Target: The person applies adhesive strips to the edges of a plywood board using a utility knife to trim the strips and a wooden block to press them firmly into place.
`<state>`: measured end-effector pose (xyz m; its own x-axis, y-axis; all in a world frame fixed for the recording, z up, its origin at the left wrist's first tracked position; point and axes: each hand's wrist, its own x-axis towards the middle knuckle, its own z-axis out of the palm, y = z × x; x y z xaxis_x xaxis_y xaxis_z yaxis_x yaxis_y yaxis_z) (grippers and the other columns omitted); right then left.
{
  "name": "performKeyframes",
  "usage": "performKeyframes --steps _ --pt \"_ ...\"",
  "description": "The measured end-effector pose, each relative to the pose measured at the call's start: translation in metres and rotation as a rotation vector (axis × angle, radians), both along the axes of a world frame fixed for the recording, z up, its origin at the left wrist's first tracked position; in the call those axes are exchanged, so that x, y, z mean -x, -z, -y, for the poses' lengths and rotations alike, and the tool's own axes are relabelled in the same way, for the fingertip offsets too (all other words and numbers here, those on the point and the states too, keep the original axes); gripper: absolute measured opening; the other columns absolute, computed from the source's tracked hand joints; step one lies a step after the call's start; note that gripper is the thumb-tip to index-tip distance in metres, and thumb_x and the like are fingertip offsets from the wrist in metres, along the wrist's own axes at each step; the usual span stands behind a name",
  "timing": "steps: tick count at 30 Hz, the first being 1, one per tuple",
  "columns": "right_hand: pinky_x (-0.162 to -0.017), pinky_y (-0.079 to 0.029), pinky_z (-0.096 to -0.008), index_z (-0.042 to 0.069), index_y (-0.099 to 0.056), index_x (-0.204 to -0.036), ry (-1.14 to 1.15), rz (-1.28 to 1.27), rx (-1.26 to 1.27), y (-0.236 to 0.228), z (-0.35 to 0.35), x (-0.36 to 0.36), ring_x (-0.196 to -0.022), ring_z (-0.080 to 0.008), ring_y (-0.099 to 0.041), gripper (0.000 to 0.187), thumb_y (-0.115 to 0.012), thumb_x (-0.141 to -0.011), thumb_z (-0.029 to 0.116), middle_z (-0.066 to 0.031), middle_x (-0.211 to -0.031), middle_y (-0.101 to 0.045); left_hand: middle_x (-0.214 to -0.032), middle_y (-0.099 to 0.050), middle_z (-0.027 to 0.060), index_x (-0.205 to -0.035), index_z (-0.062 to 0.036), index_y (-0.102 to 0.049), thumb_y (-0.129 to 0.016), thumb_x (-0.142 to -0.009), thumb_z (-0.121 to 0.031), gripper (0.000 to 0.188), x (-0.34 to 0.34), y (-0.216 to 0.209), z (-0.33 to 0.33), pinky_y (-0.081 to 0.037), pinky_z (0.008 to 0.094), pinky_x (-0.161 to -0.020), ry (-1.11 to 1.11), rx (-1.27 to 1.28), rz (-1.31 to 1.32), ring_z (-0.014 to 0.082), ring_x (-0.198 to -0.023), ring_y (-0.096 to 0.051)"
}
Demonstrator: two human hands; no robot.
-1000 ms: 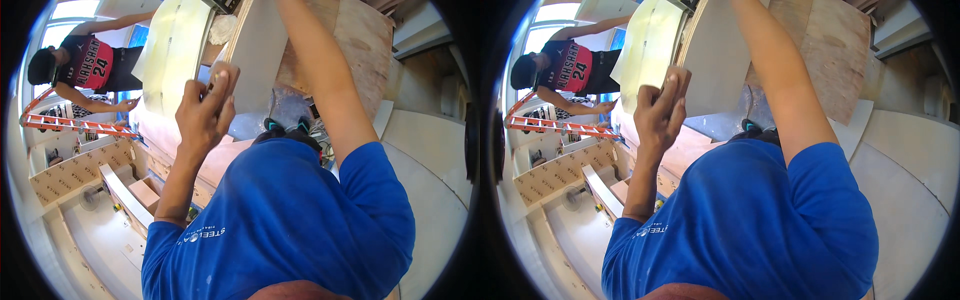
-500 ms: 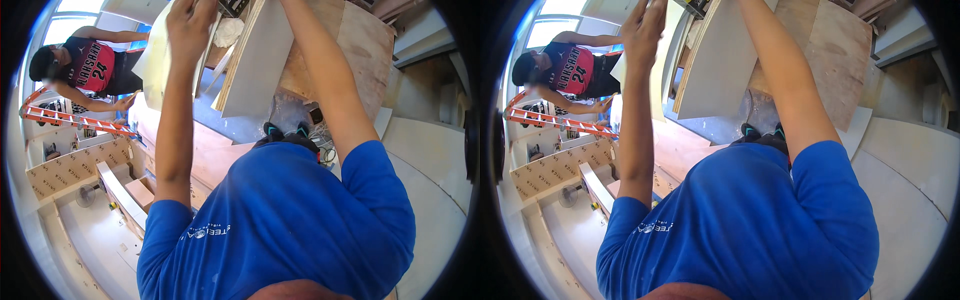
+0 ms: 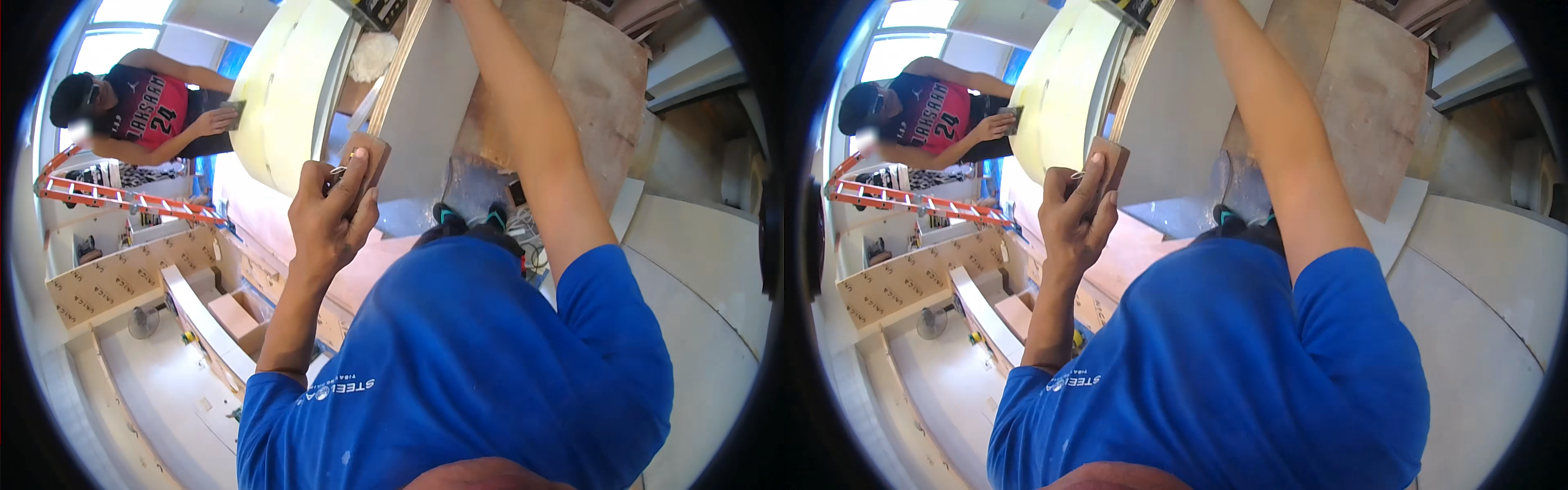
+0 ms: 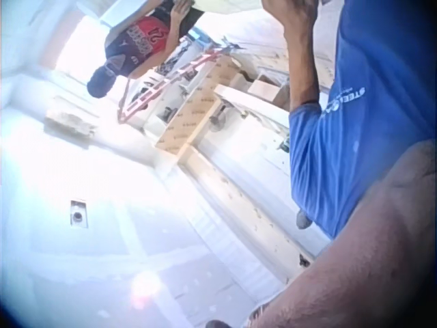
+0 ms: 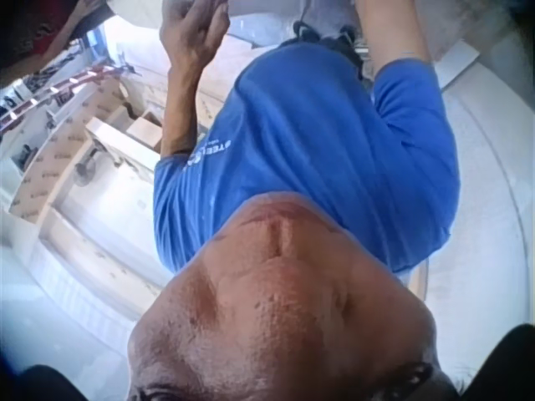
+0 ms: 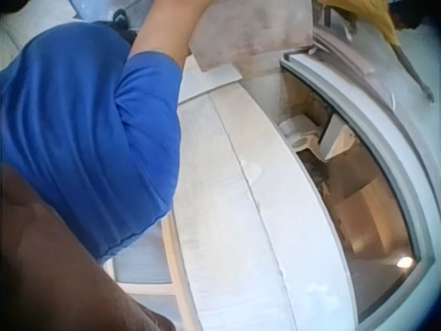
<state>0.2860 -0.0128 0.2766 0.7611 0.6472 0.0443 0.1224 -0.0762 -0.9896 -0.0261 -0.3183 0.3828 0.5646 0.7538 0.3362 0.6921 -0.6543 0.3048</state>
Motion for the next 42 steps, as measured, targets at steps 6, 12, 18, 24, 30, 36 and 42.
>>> performKeyframes --steps 6,12,18,24,30,36,42 --pt "-0.121 -0.035 -0.0534 -0.001 -0.025 -0.158 0.008 0.025 0.046 0.000 0.009 0.014 -0.142 -0.0508 -0.039 0.089 -0.064 -0.079 0.009 -0.0265 -0.160 -0.031 -0.089 -0.053 0.0119 -0.130 -0.0151 -0.073 -0.080 -0.081 -0.018 0.049 -0.044 0.002 -0.048 -0.052 0.0392 -0.065 0.013 -0.059 -0.018 0.0280 -0.071 -0.059" --pt "-0.121 -0.034 -0.0528 -0.001 -0.025 -0.159 0.005 0.044 0.046 0.010 0.002 0.009 -0.143 -0.0500 -0.039 0.092 -0.066 -0.078 0.010 -0.0268 -0.160 -0.031 -0.089 -0.057 0.0123 -0.119 -0.0128 -0.075 -0.076 -0.087 -0.029 0.036 -0.103 0.018 -0.118 -0.053 0.0412 -0.066 0.036 -0.153 0.048 0.0288 -0.071 -0.061" --pt "-0.121 -0.036 -0.0493 0.001 -0.028 -0.158 0.057 0.068 0.007 0.022 -0.015 0.007 -0.144 -0.0470 -0.040 0.089 -0.067 -0.079 0.015 -0.0275 -0.159 -0.033 -0.082 -0.063 -0.0006 -0.140 0.0030 -0.061 -0.063 -0.103 -0.030 0.050 -0.119 -0.035 -0.174 -0.037 0.0205 -0.055 0.034 0.360 0.873 0.0035 -0.063 -0.048" --pt "-0.119 -0.039 -0.0488 0.003 -0.035 -0.155 0.073 0.033 -0.021 0.018 0.004 0.001 -0.140 -0.0471 -0.044 0.080 -0.066 -0.082 0.016 -0.0269 -0.156 -0.037 -0.082 -0.059 0.0079 -0.129 -0.0019 -0.071 -0.076 -0.090 -0.022 0.045 0.008 -0.024 -0.036 -0.047 0.0319 -0.067 0.001 0.033 0.043 0.0185 -0.076 -0.057" --pt "-0.118 -0.039 -0.0488 0.006 -0.040 -0.150 -0.007 -0.005 -0.091 0.010 0.009 0.016 -0.140 -0.0473 -0.045 0.076 -0.066 -0.078 0.010 -0.0270 -0.155 -0.038 -0.091 -0.059 0.0134 -0.134 -0.0129 -0.071 -0.080 -0.078 -0.010 0.056 0.049 -0.005 0.038 -0.052 0.0343 -0.061 -0.030 0.068 0.025 0.0240 -0.069 -0.060" --pt "-0.122 -0.034 -0.0488 -0.003 -0.033 -0.154 0.053 0.018 -0.038 0.008 0.008 0.018 -0.142 -0.0486 -0.041 0.085 -0.065 -0.076 0.008 -0.0281 -0.157 -0.035 -0.091 -0.055 0.0128 -0.132 -0.0157 -0.072 -0.080 -0.080 -0.013 0.053 0.014 -0.005 0.007 -0.052 0.0370 -0.062 0.004 0.019 -0.075 0.0263 -0.071 -0.059" --pt "-0.123 -0.032 -0.0515 -0.003 -0.027 -0.156 0.046 0.058 -0.049 0.011 -0.001 0.014 -0.145 -0.0501 -0.035 0.088 -0.062 -0.076 0.008 -0.0291 -0.159 -0.030 -0.091 -0.055 0.0132 -0.129 -0.0183 -0.073 -0.079 -0.083 -0.021 0.046 -0.044 0.002 -0.057 -0.054 0.0407 -0.066 0.032 -0.057 -0.019 0.0305 -0.074 -0.062"
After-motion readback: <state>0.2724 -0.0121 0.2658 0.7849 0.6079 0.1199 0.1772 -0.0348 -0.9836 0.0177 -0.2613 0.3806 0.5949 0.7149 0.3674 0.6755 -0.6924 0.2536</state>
